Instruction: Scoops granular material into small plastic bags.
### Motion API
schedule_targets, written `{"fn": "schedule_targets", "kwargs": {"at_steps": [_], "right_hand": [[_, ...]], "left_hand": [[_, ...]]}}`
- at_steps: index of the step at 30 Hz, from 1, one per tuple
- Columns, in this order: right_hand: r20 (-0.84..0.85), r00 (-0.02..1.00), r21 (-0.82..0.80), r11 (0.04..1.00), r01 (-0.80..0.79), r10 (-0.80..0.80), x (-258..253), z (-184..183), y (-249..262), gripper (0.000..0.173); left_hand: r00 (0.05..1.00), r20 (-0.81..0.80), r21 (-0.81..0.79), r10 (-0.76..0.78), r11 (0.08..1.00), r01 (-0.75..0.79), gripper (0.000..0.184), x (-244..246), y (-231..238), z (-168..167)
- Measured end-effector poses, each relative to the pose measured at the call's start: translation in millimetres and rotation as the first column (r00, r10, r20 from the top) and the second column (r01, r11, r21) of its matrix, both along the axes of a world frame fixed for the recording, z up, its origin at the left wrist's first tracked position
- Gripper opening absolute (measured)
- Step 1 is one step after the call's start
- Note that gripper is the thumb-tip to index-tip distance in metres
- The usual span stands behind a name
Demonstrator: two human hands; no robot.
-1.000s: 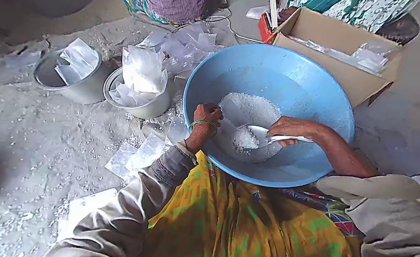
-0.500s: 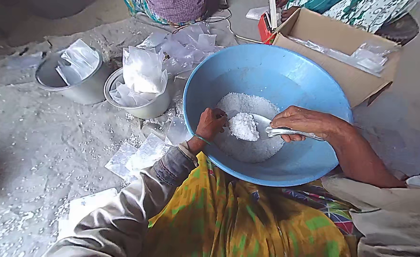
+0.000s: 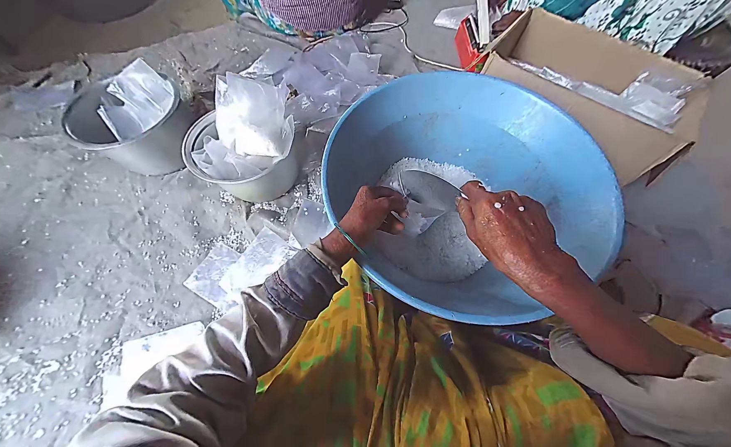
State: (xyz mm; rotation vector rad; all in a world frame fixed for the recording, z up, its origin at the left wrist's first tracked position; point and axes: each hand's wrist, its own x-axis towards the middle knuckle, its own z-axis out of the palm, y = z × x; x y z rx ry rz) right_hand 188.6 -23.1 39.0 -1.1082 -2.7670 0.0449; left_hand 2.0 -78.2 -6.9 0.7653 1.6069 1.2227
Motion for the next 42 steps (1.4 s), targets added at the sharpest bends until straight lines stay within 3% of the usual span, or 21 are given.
{"fn": "schedule_targets", "kwargs": {"at_steps": [3,11,15,19,22,26,30,33,36,42], "right_hand": [[0.005,1.000,0.019,0.999,0.027,-0.027,3.0,6.5,3.5,0.026],[0.150,0.939,-0.101,0.940,0.326,-0.310,8.6,24.1,51.0,0.033],[0.362,0.902,-0.165,0.936,0.310,-0.235,5.3,-14.6,68.6,0.031],[0.502,0.865,-0.354,0.913,0.200,0.005,-6.5,-64.6,65.3,0.025],[0.461,0.880,-0.471,0.872,0.133,0.115,-5.2,-86.7,76.9,0.015],[0.387,0.911,-0.669,0.724,0.172,0.142,3.7,-104.9,95.5,0.035],[0.371,0.921,-0.770,0.593,0.233,0.121,16.0,-75.9,109.3,0.042],[0.381,0.919,-0.752,0.611,0.248,0.096,27.0,-34.4,118.1,0.043],[0.274,0.961,-0.765,0.611,0.203,0.023,44.4,-8.5,128.9,0.042],[0.077,0.996,-0.822,0.567,0.044,0.034,46.6,9.7,116.8,0.041]], "left_hand": [[0.998,-0.063,0.022,0.030,0.999,-0.028,0.020,-0.4,-0.2,-1.9],[0.961,-0.268,-0.002,0.063,0.998,-0.066,0.026,-1.2,1.4,-8.9],[0.954,-0.297,-0.012,0.042,0.999,-0.047,0.026,-2.0,1.9,-8.7],[0.939,-0.343,-0.014,0.001,1.000,-0.007,0.025,-0.6,2.4,-7.8],[0.923,-0.384,0.002,-0.025,1.000,0.028,0.023,-1.1,2.3,-10.8],[0.917,-0.396,-0.013,-0.048,0.999,0.047,0.024,-1.4,1.8,-11.2],[0.915,-0.400,-0.031,-0.056,0.998,0.048,0.024,-2.4,2.7,-10.3],[0.917,-0.396,-0.043,-0.058,0.998,0.045,0.024,-2.3,3.7,-9.1],[0.911,-0.407,-0.033,-0.064,0.998,0.055,0.024,-3.6,4.6,-11.7],[0.895,-0.428,-0.056,-0.122,0.993,0.108,0.025,-2.2,4.1,-11.6]]}}
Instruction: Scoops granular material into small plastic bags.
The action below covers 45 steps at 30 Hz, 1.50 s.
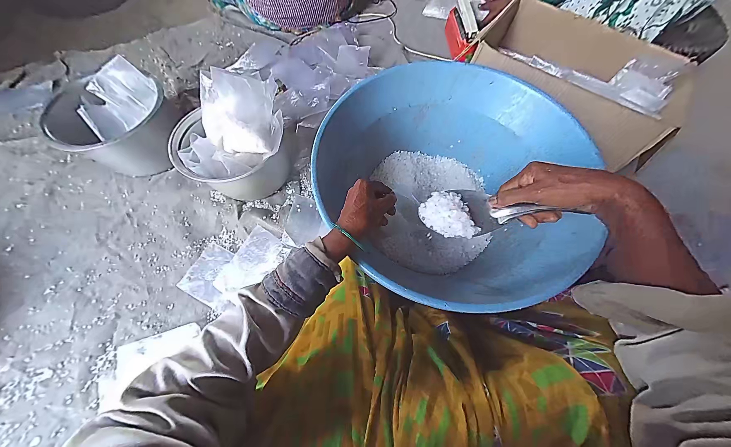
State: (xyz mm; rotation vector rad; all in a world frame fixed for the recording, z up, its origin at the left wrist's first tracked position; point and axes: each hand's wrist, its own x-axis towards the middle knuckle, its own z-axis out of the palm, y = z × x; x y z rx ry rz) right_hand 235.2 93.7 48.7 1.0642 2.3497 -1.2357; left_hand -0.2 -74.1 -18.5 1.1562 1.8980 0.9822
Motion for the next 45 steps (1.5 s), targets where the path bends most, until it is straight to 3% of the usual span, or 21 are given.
{"fn": "schedule_targets", "kwargs": {"at_steps": [5,8,11,14,16,18,22,27,31,34,37,39,42,45], "right_hand": [[0.053,0.995,0.068,0.994,0.079,-0.083,-31.0,-12.5,-24.4,0.039],[0.130,0.983,0.311,0.947,0.081,-0.127,-44.1,-4.4,-46.6,0.042],[0.135,0.982,0.606,0.795,0.026,-0.135,-45.8,7.3,-77.9,0.039],[0.066,0.992,0.798,0.602,0.011,-0.105,-44.3,13.9,-107.0,0.035],[-0.007,0.999,0.868,0.496,0.029,-0.046,-43.9,6.1,-116.4,0.029],[-0.014,1.000,0.886,0.463,0.010,0.005,-46.0,-4.0,-116.2,0.027],[0.022,0.997,0.839,0.544,0.020,-0.071,-45.6,4.6,-106.2,0.032],[-0.044,0.962,0.793,0.577,0.197,-0.269,-28.5,37.0,-82.3,0.040],[0.111,0.941,0.749,0.649,0.132,-0.320,-25.6,17.1,-52.0,0.039],[0.312,0.921,0.675,0.736,-0.041,-0.234,-33.5,-29.8,-33.6,0.035],[0.472,0.882,0.505,0.820,-0.271,0.001,-43.0,-75.1,-33.7,0.025],[0.524,0.837,0.393,0.827,-0.403,0.160,-50.0,-84.0,-35.4,0.021],[0.476,0.849,0.322,0.853,-0.411,0.230,-42.8,-99.0,-21.5,0.021],[0.291,0.934,0.221,0.935,-0.277,0.208,-26.0,-123.3,-3.1,0.037]], "left_hand": [[0.995,0.014,-0.063,-0.100,0.993,0.101,0.024,1.0,-2.0,4.1],[0.990,0.107,-0.051,-0.094,0.994,0.100,0.023,-0.5,-2.8,4.9],[0.950,0.310,0.030,-0.047,0.999,0.039,0.019,-0.2,-4.4,6.7],[0.885,0.464,0.074,-0.039,0.997,0.005,0.017,-2.4,-5.8,8.3],[0.888,0.459,0.052,-0.031,0.999,0.008,0.017,-2.9,-5.9,7.1],[0.923,0.383,-0.006,-0.030,0.999,0.035,0.019,-2.0,-5.0,6.4],[0.973,0.229,-0.105,-0.006,0.994,0.031,0.023,0.4,-3.4,6.6],[0.992,0.130,-0.106,-0.004,0.994,0.018,0.027,-0.1,-0.9,2.5],[0.998,0.067,-0.111,0.002,0.994,0.005,0.031,1.8,-1.0,4.3],[0.999,0.043,-0.089,-0.017,0.996,0.021,0.034,1.6,-1.2,4.0],[0.999,0.008,-0.050,-0.045,0.998,0.046,0.034,1.4,-0.6,0.5],[0.996,-0.032,-0.041,-0.077,0.996,0.076,0.035,0.6,-1.0,-1.6],[0.994,-0.062,-0.056,-0.093,0.994,0.090,0.036,-0.3,-0.4,-1.3],[0.992,-0.068,-0.052,-0.104,0.994,0.100,0.036,-1.5,-0.9,-3.0]]}}
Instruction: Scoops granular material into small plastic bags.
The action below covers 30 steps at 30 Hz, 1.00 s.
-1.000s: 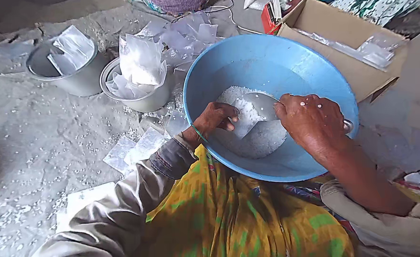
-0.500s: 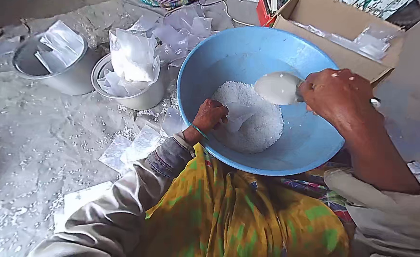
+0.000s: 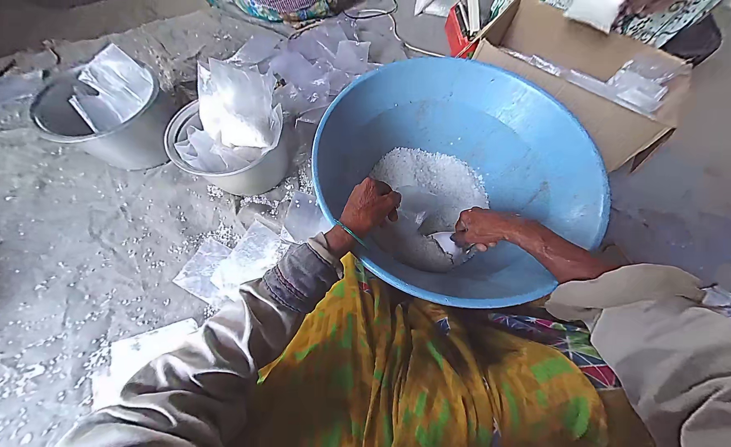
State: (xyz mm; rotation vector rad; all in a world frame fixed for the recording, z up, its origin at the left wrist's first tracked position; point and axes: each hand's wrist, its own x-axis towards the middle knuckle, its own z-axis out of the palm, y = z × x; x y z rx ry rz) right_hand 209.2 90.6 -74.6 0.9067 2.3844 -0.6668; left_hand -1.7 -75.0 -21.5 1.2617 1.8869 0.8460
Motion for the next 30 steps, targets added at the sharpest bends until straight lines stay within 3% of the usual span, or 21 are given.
{"fn": "schedule_targets", "kwargs": {"at_steps": [2,5,8,13,17,25,30], "right_hand": [[-0.052,0.998,-0.144,0.989,0.032,-0.040,6.0,2.3,5.3,0.041],[0.015,0.993,-0.287,0.951,0.115,-0.115,6.7,31.9,3.3,0.043],[0.055,0.990,-0.321,0.936,0.142,-0.131,10.3,68.6,1.0,0.043],[-0.110,0.973,-0.363,0.920,0.150,-0.202,25.6,106.7,3.8,0.041],[-0.185,0.937,-0.342,0.914,0.220,-0.295,23.1,112.0,1.1,0.043],[0.009,0.915,-0.279,0.878,0.389,-0.402,1.3,97.3,-14.0,0.045],[-0.055,0.855,-0.243,0.837,0.490,-0.516,-10.2,104.4,-32.7,0.041]], "left_hand": [[1.000,-0.001,-0.005,0.003,1.000,-0.003,0.036,0.0,0.3,0.6],[1.000,-0.026,-0.022,0.005,1.000,-0.006,0.036,0.6,1.0,3.5],[0.999,-0.050,-0.042,-0.012,0.999,0.010,0.037,1.0,2.4,3.8],[0.996,-0.080,-0.044,-0.048,0.998,0.044,0.036,1.7,1.7,5.0],[0.991,-0.083,-0.019,-0.103,0.995,0.102,0.034,1.2,-0.1,3.1],[0.947,-0.169,-0.021,-0.272,0.962,0.272,0.033,3.0,0.8,-1.1],[0.925,-0.179,-0.042,-0.335,0.942,0.333,0.031,2.3,-0.2,-0.3]]}}
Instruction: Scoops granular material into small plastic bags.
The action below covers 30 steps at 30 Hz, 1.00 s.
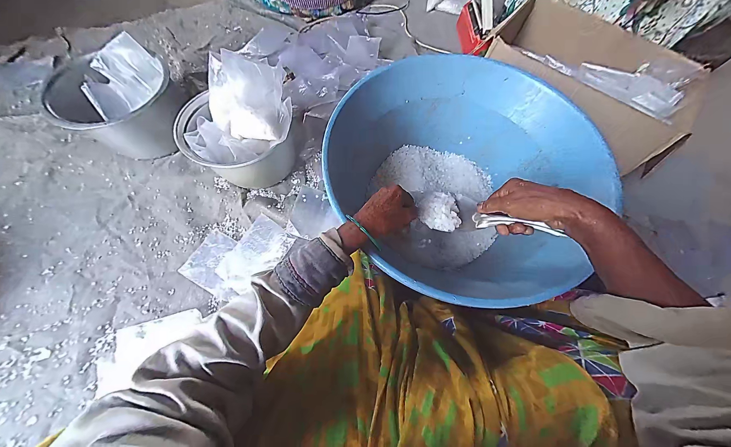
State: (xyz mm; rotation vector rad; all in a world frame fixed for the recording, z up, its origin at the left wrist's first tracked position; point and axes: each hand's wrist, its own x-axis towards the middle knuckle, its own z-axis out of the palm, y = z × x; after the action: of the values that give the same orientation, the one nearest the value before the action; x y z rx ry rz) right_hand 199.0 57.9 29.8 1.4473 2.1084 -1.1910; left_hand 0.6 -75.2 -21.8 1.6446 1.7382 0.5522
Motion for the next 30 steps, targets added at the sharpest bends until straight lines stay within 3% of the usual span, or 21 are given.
{"fn": "schedule_targets", "kwargs": {"at_steps": [2,6,9,11,13,16,21,23,26,30], "right_hand": [[0.011,1.000,0.083,0.997,0.005,-0.006,-6.5,4.2,-9.5,0.039],[0.136,0.984,0.368,0.917,-0.156,0.113,-19.4,10.6,-39.9,0.038],[0.056,0.966,0.655,0.722,-0.225,0.251,-11.9,5.2,-81.0,0.024],[0.106,0.945,0.741,0.610,-0.281,0.308,-16.0,-2.0,-91.8,0.025],[0.167,0.943,0.744,0.590,-0.313,0.289,-23.9,-5.1,-92.8,0.028],[0.122,0.948,0.745,0.604,-0.284,0.295,-14.0,7.4,-87.2,0.026],[0.038,0.991,0.656,0.745,-0.122,0.129,8.1,43.6,-47.2,0.032],[0.042,0.997,0.649,0.757,-0.075,0.062,12.5,48.6,-29.6,0.035],[0.185,0.982,0.639,0.754,-0.155,0.044,9.4,27.9,0.6,0.032],[0.400,0.905,0.570,0.734,-0.369,0.144,0.3,-34.5,18.2,0.029]], "left_hand": [[0.999,0.040,-0.004,0.012,1.000,-0.012,0.031,-1.0,0.1,-1.0],[0.980,0.185,-0.064,0.076,0.996,-0.066,0.031,-3.3,-0.4,-2.3],[0.954,0.264,-0.117,0.140,0.987,-0.112,0.031,-1.6,-1.3,1.3],[0.941,0.282,-0.124,0.185,0.980,-0.156,0.031,-0.5,-1.8,1.9],[0.928,0.281,-0.154,0.245,0.966,-0.209,0.032,0.9,-1.4,2.9],[0.932,0.219,-0.133,0.288,0.955,-0.264,0.036,1.4,-1.4,2.3],[0.948,0.124,-0.095,0.294,0.954,-0.284,0.039,0.3,-2.9,1.4],[0.958,0.093,-0.092,0.270,0.961,-0.262,0.039,0.2,-2.3,1.8],[0.968,0.046,-0.094,0.246,0.966,-0.241,0.039,1.8,-0.9,4.5],[0.970,0.029,-0.103,0.241,0.966,-0.237,0.038,1.8,-0.8,5.0]]}}
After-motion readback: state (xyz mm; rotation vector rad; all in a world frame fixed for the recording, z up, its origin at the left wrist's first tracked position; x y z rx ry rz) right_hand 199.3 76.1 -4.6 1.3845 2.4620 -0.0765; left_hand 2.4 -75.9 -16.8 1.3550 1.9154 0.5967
